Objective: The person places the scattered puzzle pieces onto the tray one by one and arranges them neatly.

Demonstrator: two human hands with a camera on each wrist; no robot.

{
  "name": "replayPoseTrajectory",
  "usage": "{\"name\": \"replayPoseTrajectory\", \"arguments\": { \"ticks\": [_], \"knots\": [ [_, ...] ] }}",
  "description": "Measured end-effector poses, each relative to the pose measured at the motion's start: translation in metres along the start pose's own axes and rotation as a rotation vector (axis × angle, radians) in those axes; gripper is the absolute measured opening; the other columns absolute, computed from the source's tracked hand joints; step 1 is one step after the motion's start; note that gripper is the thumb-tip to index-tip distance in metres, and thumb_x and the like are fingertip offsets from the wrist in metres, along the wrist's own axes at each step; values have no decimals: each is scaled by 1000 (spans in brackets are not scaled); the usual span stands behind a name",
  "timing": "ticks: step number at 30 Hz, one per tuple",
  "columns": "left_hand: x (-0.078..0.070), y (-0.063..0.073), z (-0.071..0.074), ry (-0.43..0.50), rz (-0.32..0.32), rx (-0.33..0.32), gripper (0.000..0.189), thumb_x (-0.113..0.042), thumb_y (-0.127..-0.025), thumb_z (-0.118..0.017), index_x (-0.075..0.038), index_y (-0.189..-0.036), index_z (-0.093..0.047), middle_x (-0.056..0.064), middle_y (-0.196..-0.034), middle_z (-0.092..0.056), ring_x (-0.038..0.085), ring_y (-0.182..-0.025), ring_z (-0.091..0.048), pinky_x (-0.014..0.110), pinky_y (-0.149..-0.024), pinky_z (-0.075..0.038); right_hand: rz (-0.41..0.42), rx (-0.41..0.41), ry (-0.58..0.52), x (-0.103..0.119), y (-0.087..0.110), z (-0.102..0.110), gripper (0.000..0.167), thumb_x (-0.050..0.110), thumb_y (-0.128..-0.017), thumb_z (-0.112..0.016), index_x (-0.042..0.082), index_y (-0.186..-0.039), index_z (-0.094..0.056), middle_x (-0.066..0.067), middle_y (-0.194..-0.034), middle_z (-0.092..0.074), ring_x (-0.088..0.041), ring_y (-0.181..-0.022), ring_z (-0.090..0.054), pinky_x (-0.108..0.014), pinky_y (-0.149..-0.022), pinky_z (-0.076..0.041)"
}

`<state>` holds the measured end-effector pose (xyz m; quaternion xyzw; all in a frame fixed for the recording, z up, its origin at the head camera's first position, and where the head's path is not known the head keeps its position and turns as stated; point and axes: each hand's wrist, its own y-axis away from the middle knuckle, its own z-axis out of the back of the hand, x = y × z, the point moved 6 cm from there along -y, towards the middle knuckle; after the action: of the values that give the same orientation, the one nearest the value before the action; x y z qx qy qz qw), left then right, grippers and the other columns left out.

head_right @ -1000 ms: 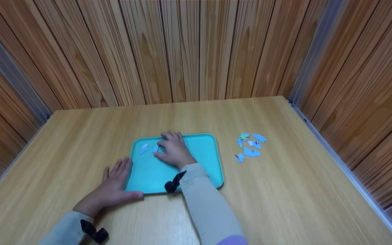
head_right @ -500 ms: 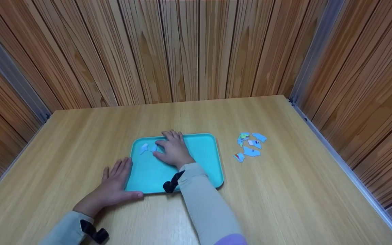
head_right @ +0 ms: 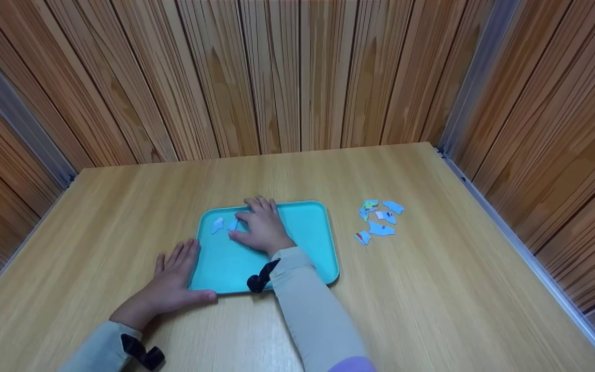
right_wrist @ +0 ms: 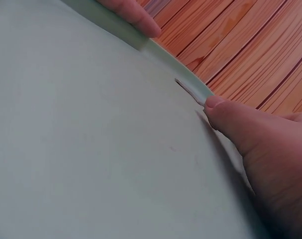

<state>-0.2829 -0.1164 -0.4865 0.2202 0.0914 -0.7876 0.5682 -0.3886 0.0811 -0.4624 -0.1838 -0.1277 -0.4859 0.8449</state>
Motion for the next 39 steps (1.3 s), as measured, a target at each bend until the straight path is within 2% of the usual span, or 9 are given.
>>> {"name": "replayPoseTrajectory", "arguments": {
  "ticks": [5,11,14,21,29,35,39],
  "knots": [
    [-1,0,0,5,-12,-4,136,-88,-70,-62,-8,-163,0,15,-170,2,37,-154,10,66,-115,15,5,-18,-61,0,5,10,60,57,-95,-63,22,-144,-59,-2,-161,-37,-30,-154,-17,-52,-123,-2],
    [-1,1,2,2,0,-4,138,-89,-69,-61,-8,-163,0,16,-169,2,38,-154,11,66,-115,15,8,24,-122,-15,26,29,59,52,-96,-64,22,-147,-56,-1,-161,-36,-29,-154,-13,-53,-123,-1],
    [-2,1,3,12,-6,-3,137,-88,-70,-62,-7,-163,0,16,-169,3,38,-154,12,66,-115,15,16,7,-143,-30,42,42,58,49,-97,-65,19,-147,-56,-3,-160,-38,-31,-154,-14,-55,-122,-3],
    [-2,2,2,17,-15,-23,138,-86,-70,-64,-6,-162,-1,16,-169,2,37,-154,12,65,-115,15,66,-97,-178,-70,77,68,55,41,-96,-69,10,-141,-60,-12,-156,-44,-43,-149,-22,-62,-118,-12],
    [-1,1,1,12,-1,-13,139,-87,-69,-64,-8,-163,1,15,-169,4,35,-154,13,64,-115,16,-24,-137,-169,-121,110,89,53,38,-97,-69,10,-141,-60,-13,-155,-45,-42,-150,-21,-66,-117,-11],
    [0,0,1,13,3,-10,138,-88,-69,-64,-9,-163,1,14,-169,4,34,-154,13,64,-115,16,-39,-192,-133,-152,128,104,53,35,-97,-69,6,-140,-60,-17,-152,-47,-45,-147,-25,-66,-117,-9],
    [1,1,0,10,4,-4,138,-88,-69,-63,-9,-163,0,14,-169,4,35,-154,13,65,-115,16,-51,-187,-120,-168,142,108,53,35,-96,-70,6,-139,-60,-17,-152,-46,-45,-147,-23,-67,-116,-8]
  ]
}}
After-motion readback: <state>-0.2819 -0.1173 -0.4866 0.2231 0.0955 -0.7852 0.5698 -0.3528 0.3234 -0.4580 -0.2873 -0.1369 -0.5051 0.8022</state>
